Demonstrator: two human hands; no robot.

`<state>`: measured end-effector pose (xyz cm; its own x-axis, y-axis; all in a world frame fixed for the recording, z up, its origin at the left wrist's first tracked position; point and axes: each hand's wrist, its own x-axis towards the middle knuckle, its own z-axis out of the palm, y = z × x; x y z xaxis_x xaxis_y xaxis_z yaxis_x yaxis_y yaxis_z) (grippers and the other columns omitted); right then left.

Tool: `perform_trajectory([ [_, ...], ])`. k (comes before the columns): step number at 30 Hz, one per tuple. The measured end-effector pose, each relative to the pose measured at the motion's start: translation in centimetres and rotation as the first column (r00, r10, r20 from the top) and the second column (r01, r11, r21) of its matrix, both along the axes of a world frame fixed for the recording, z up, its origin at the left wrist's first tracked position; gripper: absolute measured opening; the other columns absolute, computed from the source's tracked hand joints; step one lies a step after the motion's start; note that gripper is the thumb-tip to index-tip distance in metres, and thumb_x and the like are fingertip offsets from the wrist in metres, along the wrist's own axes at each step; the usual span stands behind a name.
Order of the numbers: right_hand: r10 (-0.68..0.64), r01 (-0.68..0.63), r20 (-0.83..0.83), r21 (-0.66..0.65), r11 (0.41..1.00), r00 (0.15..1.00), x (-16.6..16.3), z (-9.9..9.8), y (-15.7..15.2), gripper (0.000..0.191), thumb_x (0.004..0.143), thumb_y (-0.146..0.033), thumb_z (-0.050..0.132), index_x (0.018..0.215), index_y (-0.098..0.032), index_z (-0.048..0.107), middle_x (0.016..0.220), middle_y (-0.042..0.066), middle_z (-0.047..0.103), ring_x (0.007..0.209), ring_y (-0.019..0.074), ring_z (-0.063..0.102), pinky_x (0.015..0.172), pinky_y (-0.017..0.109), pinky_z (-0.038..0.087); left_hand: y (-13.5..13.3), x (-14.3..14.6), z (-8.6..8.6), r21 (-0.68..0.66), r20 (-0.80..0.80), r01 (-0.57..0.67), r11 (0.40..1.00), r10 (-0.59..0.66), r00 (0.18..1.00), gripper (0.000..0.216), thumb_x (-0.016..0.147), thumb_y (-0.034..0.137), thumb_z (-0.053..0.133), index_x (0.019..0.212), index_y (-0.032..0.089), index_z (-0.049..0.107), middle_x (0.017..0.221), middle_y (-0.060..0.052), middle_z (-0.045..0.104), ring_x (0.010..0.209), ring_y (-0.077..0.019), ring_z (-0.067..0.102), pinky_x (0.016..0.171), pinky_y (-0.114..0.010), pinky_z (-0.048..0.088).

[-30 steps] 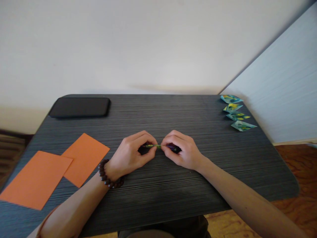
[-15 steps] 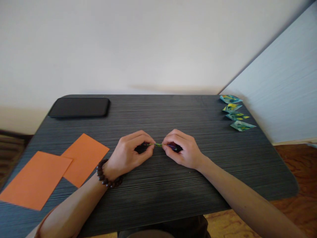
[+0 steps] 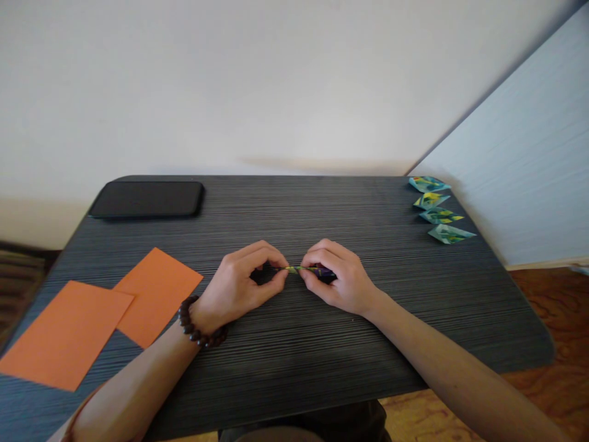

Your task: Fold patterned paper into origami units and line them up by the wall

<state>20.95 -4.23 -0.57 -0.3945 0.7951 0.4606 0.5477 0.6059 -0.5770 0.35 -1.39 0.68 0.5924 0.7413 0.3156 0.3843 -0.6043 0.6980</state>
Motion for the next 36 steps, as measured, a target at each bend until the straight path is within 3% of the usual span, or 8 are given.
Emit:
perform_trajectory([
  [22, 0.06, -0.061, 0.031, 0.037, 0.997, 0.998, -0.15, 0.13, -0.12, 0.007, 0.084, -0.016, 0.052, 0.086, -0.018, 0.058, 0.083, 0.004, 0.063, 0.077, 0.0146, 0.057, 0.071, 0.03, 0.045, -0.07, 0.39, 0.07, 0.059, 0.02, 0.085, 0.995, -0.086, 0.996, 0.009, 0.078, 0.008, 0.059, 0.085, 0.014, 0.063, 0.082, -0.002, 0.063, 0.075, -0.0097, 0.057, 0.071, -0.022, 0.046],
  [36, 0.052, -0.051, -0.015, 0.064, 0.997, 0.999, -0.19, 0.23, -0.09, 0.006, 0.08, -0.014, 0.054, 0.083, -0.018, 0.058, 0.08, 0.003, 0.061, 0.073, 0.0133, 0.056, 0.068, 0.028, 0.046, -0.06, 0.25, -0.05, -0.006, 0.012, 0.074, 0.997, -0.074, 0.997, 0.011, 0.077, 0.01, 0.059, 0.086, 0.015, 0.061, 0.084, -0.002, 0.062, 0.076, -0.0101, 0.056, 0.07, -0.022, 0.045],
])
